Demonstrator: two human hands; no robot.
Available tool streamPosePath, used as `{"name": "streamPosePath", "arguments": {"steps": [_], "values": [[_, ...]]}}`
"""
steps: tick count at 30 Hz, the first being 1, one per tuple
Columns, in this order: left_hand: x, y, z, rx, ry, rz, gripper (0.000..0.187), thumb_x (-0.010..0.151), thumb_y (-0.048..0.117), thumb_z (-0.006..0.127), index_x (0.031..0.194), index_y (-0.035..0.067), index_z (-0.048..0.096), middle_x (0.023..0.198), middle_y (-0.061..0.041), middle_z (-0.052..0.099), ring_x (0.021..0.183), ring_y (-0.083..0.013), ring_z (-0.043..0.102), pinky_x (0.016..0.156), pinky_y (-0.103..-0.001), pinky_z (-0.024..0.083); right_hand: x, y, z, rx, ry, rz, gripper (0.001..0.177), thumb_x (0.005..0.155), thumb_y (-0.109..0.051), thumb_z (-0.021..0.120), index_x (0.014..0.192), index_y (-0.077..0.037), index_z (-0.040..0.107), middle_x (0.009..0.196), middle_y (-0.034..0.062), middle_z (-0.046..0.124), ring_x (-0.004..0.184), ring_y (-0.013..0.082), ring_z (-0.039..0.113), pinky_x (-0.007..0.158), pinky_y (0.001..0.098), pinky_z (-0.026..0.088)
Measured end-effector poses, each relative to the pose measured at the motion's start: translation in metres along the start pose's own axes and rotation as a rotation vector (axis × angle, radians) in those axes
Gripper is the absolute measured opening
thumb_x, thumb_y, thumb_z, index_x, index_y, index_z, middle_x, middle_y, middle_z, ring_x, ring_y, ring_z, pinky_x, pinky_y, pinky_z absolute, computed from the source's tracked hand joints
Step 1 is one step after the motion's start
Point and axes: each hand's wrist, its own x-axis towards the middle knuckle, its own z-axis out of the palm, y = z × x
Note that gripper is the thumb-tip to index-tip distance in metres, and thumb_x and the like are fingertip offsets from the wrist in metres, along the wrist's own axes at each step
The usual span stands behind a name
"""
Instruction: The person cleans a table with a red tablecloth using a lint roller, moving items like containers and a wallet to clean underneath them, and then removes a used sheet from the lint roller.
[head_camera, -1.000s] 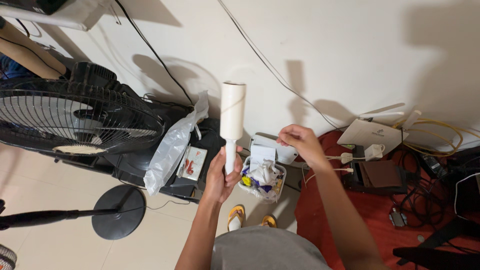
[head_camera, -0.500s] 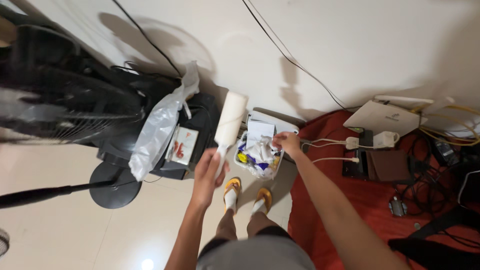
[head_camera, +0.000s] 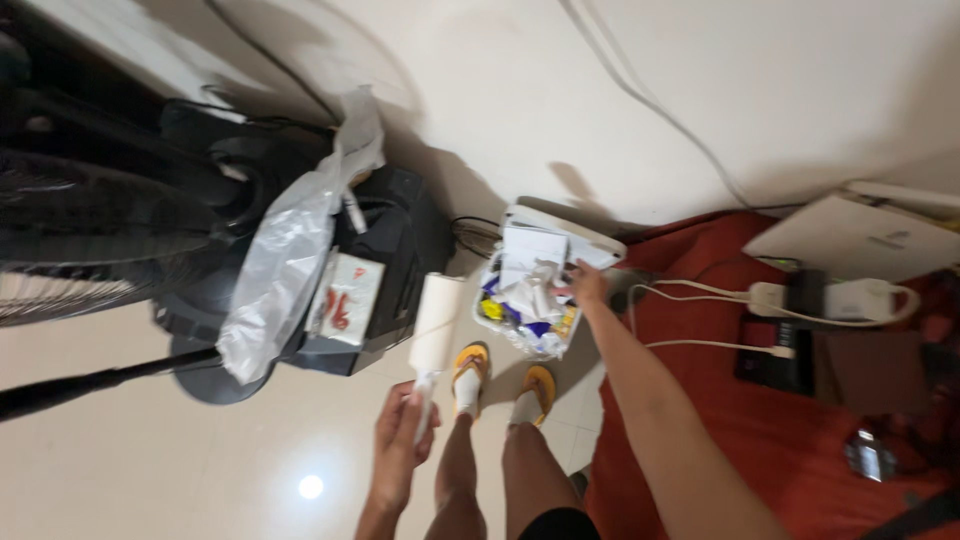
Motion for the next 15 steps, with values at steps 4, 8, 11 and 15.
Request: {"name": "streamPosePath", "arguments": {"steps": [4, 8, 11, 15], "values": [[-0.002, -0.002, -0.003, 0.016, -0.036, 0.028, 0.030, 0.101, 0.029, 0.055, 0.118, 0.005, 0.062, 0.076, -0.002, 0.060, 0.048, -0.0033, 0.036, 0.041, -0.021, 0.026, -0.004, 0.000, 0.003, -0.497, 0.092, -0.008, 0.031, 0.089, -0.036, 0.075, 0.093, -0.006, 0.081, 0.084, 0.0133, 0.077, 0.074, 0.0253, 0.072, 0.078, 0.0382, 0.057], [-0.006, 0.013, 0.009, 0.012, -0.055, 0.087, 0.027, 0.101, 0.027, 0.057, 0.118, 0.006, 0.062, 0.077, -0.002, 0.060, 0.050, -0.0028, 0.037, 0.042, -0.020, 0.027, -0.001, -0.018, 0.003, -0.538, 0.134, -0.204, 0.042, 0.090, -0.045, 0.081, 0.085, -0.003, 0.080, 0.082, 0.0167, 0.074, 0.075, 0.0300, 0.069, 0.078, 0.0421, 0.056], [-0.016, 0.029, 0.021, 0.043, -0.059, 0.115, 0.026, 0.100, 0.025, 0.059, 0.118, 0.006, 0.062, 0.078, -0.001, 0.060, 0.052, -0.0022, 0.036, 0.044, -0.020, 0.026, -0.002, -0.037, 0.000, -0.411, 0.143, -0.398, 0.032, 0.079, -0.029, 0.089, 0.091, -0.004, 0.072, 0.088, 0.0182, 0.070, 0.076, 0.0329, 0.069, 0.072, 0.0454, 0.057], [-0.030, 0.047, 0.036, 0.022, -0.064, 0.140, 0.025, 0.098, 0.023, 0.061, 0.118, 0.008, 0.061, 0.079, -0.001, 0.062, 0.054, -0.0019, 0.037, 0.045, -0.020, 0.026, -0.015, -0.064, -0.015, -0.265, -0.021, -0.099, 0.037, 0.083, -0.024, 0.078, 0.102, 0.005, 0.066, 0.093, 0.0222, 0.076, 0.087, 0.0289, 0.081, 0.083, 0.0420, 0.064]]}}
